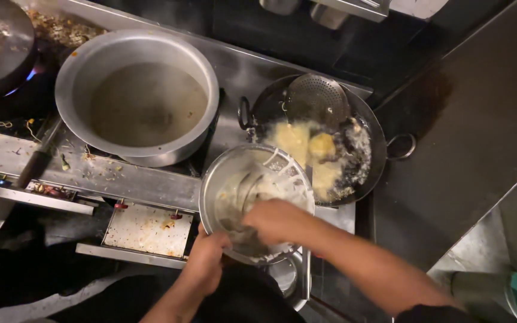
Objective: The recorder coats food items in a white batter and drops them into a large wok of hot oil to deep fry them.
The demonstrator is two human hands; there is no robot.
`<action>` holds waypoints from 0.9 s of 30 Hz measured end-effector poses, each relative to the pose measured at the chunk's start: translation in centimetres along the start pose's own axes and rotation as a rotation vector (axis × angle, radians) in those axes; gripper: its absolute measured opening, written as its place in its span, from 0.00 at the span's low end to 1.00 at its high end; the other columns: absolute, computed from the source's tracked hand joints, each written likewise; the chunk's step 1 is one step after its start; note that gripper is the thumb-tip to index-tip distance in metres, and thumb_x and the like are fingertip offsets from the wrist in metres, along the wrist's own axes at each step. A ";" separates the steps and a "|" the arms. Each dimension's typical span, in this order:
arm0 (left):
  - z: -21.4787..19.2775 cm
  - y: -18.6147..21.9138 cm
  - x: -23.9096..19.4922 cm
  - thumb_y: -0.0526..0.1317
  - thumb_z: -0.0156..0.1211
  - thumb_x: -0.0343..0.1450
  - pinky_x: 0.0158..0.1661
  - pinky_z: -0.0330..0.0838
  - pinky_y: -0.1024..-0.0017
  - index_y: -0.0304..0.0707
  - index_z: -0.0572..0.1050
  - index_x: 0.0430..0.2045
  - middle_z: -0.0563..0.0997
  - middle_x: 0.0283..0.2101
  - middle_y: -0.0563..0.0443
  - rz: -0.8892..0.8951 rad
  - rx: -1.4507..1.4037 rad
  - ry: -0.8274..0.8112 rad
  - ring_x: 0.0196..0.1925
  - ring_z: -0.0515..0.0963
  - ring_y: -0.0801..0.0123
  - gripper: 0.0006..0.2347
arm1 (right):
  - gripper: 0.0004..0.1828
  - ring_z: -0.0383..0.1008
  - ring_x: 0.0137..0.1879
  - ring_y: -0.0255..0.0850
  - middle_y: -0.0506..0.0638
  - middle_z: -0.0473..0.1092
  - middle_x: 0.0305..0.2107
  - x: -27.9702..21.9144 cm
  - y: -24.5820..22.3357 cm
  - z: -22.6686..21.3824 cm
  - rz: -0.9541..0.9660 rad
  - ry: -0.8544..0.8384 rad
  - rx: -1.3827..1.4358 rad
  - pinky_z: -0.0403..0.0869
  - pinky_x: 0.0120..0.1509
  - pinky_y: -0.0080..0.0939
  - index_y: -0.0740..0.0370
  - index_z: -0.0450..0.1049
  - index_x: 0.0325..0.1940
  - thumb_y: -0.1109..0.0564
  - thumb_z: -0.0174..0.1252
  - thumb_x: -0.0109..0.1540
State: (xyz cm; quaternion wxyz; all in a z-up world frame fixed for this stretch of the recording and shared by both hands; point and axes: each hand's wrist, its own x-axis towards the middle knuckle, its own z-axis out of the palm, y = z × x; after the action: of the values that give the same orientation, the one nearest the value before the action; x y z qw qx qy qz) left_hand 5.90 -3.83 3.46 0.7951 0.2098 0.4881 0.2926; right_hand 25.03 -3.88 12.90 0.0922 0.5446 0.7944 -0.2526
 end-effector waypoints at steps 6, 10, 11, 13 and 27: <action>1.3 4.4 -2.6 0.26 0.48 0.58 0.46 0.74 0.68 0.41 0.67 0.56 0.80 0.47 0.45 0.032 -0.020 -0.026 0.46 0.79 0.61 0.28 | 0.16 0.78 0.48 0.56 0.57 0.78 0.39 0.8 4.7 -0.1 0.298 0.179 -0.048 0.75 0.52 0.57 0.49 0.80 0.46 0.54 0.58 0.56; -1.1 1.9 -0.2 0.26 0.48 0.58 0.45 0.71 0.64 0.35 0.71 0.54 0.79 0.44 0.42 0.127 0.004 -0.098 0.45 0.76 0.58 0.27 | 0.18 0.79 0.45 0.56 0.56 0.78 0.38 0.5 -3.1 -1.3 0.334 -0.054 0.055 0.77 0.49 0.57 0.49 0.81 0.44 0.42 0.57 0.56; -1.8 1.2 0.5 0.26 0.48 0.59 0.45 0.72 0.61 0.32 0.72 0.52 0.79 0.44 0.42 0.034 -0.038 -0.046 0.44 0.77 0.56 0.24 | 0.21 0.79 0.45 0.58 0.59 0.78 0.38 0.4 -4.2 -1.1 0.334 -0.071 0.101 0.77 0.49 0.58 0.53 0.80 0.44 0.38 0.57 0.59; -2.3 1.1 0.8 0.26 0.48 0.60 0.45 0.73 0.58 0.29 0.73 0.50 0.80 0.43 0.41 -0.072 -0.060 -0.011 0.44 0.78 0.53 0.22 | 0.26 0.79 0.45 0.59 0.62 0.78 0.37 0.4 -5.0 -0.2 0.358 -0.079 0.160 0.76 0.50 0.59 0.58 0.79 0.44 0.34 0.57 0.61; -0.9 4.2 -2.5 0.27 0.47 0.58 0.46 0.76 0.57 0.39 0.67 0.57 0.79 0.49 0.43 -0.041 0.033 -0.044 0.49 0.79 0.52 0.28 | 0.27 0.81 0.51 0.50 0.53 0.78 0.45 -3.4 -2.4 -4.0 0.290 0.413 0.644 0.77 0.55 0.46 0.50 0.75 0.55 0.47 0.67 0.52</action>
State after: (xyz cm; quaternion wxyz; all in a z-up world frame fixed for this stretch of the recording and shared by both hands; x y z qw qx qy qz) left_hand 3.09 -2.38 7.27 0.8079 0.2192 0.4795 0.2633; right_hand 24.67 -5.36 18.52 -0.2097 0.6911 0.5916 -0.3583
